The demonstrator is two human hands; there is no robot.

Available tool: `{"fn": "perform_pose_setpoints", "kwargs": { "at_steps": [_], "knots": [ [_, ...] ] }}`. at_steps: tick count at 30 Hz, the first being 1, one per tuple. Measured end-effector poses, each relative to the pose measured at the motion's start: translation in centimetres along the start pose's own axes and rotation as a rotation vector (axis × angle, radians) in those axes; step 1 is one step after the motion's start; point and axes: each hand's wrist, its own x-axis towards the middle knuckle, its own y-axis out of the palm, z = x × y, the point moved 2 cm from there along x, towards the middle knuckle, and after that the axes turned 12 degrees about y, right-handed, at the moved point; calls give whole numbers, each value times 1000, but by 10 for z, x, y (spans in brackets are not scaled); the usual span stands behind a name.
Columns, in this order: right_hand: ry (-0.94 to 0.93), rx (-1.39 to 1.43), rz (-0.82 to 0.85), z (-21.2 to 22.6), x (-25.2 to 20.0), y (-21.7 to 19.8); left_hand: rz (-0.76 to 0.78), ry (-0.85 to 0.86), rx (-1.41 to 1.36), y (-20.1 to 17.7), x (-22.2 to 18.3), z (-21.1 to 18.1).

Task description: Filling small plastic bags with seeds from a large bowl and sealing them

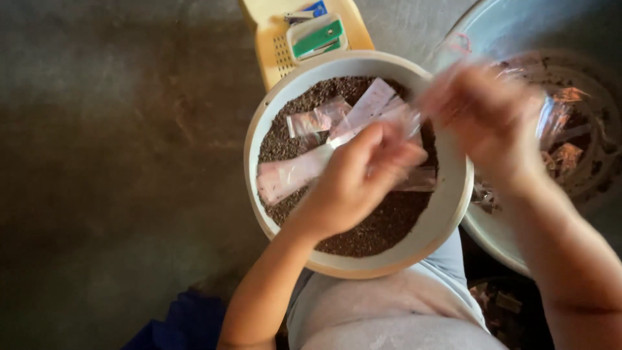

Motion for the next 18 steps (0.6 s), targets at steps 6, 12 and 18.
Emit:
{"fn": "perform_pose_setpoints", "kwargs": {
  "at_steps": [6,12,18],
  "knots": [
    [-119,-94,-190,-41,-26,-13,-302,361,887,-55,19,37],
    [-243,-189,401,1,-16,45,-317,156,639,-37,8,40],
    [88,245,-100,-54,33,57,-317,513,866,-9,18,46]
  ]
}}
